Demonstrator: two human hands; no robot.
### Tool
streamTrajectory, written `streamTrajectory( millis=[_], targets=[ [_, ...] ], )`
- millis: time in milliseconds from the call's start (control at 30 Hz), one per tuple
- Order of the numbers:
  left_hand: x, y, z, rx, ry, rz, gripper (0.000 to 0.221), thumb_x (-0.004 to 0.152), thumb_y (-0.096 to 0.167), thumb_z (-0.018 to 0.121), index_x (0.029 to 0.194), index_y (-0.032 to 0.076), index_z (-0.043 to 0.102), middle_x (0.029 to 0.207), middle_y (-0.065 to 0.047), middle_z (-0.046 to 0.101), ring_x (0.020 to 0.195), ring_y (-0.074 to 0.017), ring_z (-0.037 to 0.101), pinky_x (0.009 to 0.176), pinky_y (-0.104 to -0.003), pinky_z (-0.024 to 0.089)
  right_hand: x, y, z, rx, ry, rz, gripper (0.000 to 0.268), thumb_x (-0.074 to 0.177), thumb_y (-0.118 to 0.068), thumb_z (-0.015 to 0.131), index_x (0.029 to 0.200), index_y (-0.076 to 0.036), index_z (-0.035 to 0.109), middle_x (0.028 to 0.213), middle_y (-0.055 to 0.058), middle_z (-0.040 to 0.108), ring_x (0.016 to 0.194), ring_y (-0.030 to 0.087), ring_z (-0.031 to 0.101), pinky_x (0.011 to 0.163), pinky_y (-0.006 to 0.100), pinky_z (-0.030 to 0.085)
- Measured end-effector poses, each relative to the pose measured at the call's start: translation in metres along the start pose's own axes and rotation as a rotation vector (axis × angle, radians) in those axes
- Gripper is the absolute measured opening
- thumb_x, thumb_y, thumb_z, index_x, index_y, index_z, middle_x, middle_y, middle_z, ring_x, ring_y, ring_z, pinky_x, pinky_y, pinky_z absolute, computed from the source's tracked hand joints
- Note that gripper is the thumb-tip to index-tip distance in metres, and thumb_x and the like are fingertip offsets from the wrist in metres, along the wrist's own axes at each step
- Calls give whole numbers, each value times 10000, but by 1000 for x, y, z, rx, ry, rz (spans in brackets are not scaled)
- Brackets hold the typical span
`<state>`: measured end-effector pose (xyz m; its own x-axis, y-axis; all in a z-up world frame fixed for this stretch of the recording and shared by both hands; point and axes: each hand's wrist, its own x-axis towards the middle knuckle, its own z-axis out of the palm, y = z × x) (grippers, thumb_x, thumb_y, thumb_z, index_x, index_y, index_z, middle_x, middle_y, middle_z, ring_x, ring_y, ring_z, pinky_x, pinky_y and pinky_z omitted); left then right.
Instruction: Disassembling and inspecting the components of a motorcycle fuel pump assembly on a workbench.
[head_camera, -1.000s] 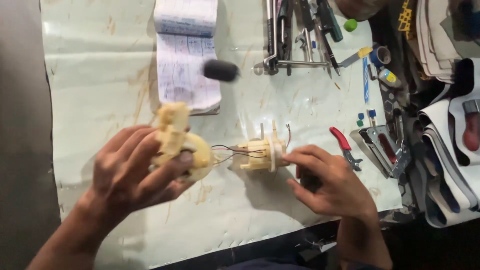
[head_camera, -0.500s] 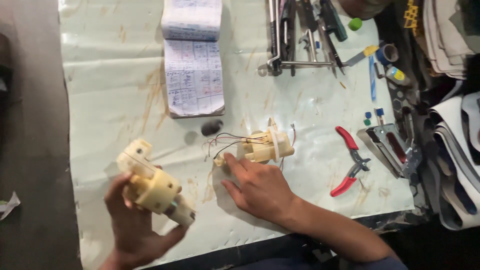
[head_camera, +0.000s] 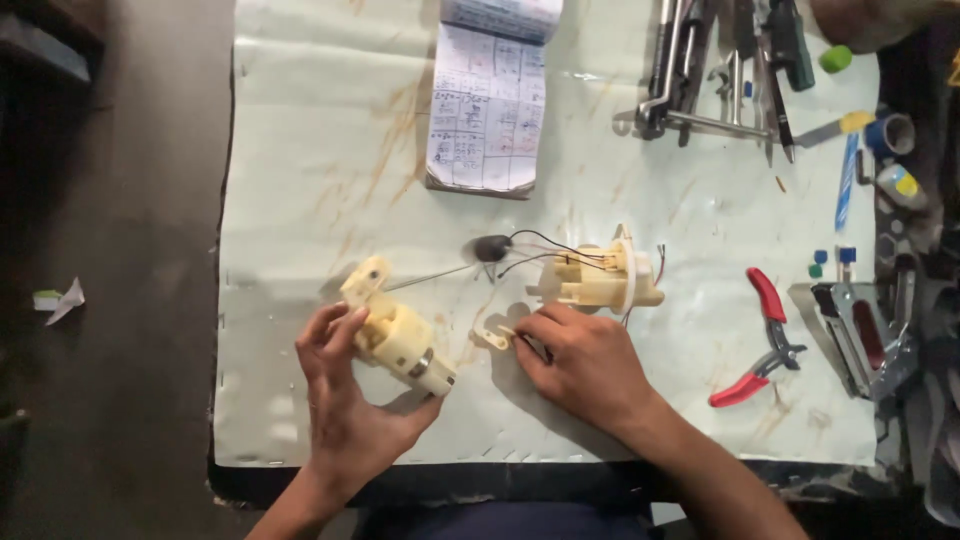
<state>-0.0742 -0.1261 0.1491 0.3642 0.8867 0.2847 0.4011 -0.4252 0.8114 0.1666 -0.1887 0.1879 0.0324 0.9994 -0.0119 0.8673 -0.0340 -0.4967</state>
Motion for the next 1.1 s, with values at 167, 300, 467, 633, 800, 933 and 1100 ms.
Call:
streamTrajectory(
  millis=[167, 300, 467, 633, 800, 933, 1100],
  targets=[
    [8, 5, -5, 321, -96, -60, 1149, 475, 340, 961, 1405, -15, 387, 1306, -200, 457, 1186, -398, 482, 997, -530, 415, -4, 2, -19, 171, 24, 80, 106, 798, -147, 782, 871, -73, 762, 844, 48, 740, 600, 190, 720, 566, 310, 567],
    [8, 5, -3, 342, -99, -41, 1186, 497, 371, 938, 1446, -5, 333, 1310, -220, 473, 1210, -406, 479, 1027, -549, 390, -8, 5, -25, 241, 33, 88, 112, 793, -128, 785, 873, -58, 751, 869, 48, 749, 620, 169, 726, 577, 287, 573],
    [4, 4, -2, 366, -141, -76, 1347, 514, 393, 955, 1534, -17, 177, 1323, -231, 455, 1208, -411, 477, 1020, -568, 374, -11, 7, -29, 321, 35, 45, 115, 792, -103, 790, 881, -47, 743, 869, 42, 751, 627, 152, 713, 581, 282, 563],
    [-3, 20, -4, 323, -23, 91, 1274, 538, 389, 965, 1515, -13, 251, 1380, -261, 440, 1250, -425, 456, 1044, -549, 406, -18, 2, -32, 345, 60, 10, 128, 793, -90, 794, 907, -54, 747, 903, 46, 754, 625, 141, 723, 554, 277, 572],
    [-14, 29, 7, 164, 106, 428, 803, 721, 331, 962, 1327, 54, 514, 1150, -135, 618, 1016, -301, 627, 855, -414, 533, -26, -9, -39, 326, 94, -158, 157, 800, -71, 801, 938, -56, 728, 945, 68, 734, 680, 185, 723, 576, 299, 569],
    [-8, 31, 21, -76, -148, 497, 379, 771, 98, 883, 1090, 33, 690, 944, -112, 711, 805, -267, 710, 735, -351, 591, -33, -12, -51, 287, 75, -357, 187, 826, -64, 810, 977, -50, 701, 980, 76, 714, 755, 234, 710, 641, 340, 567],
    [-3, 39, 27, -200, -234, 397, 301, 734, 16, 837, 1006, 47, 712, 903, -93, 730, 806, -251, 742, 739, -341, 607, -40, -5, -57, 272, 72, -444, 215, 852, -78, 811, 1023, -41, 686, 1035, 86, 704, 819, 245, 706, 694, 357, 572]
  ],
)
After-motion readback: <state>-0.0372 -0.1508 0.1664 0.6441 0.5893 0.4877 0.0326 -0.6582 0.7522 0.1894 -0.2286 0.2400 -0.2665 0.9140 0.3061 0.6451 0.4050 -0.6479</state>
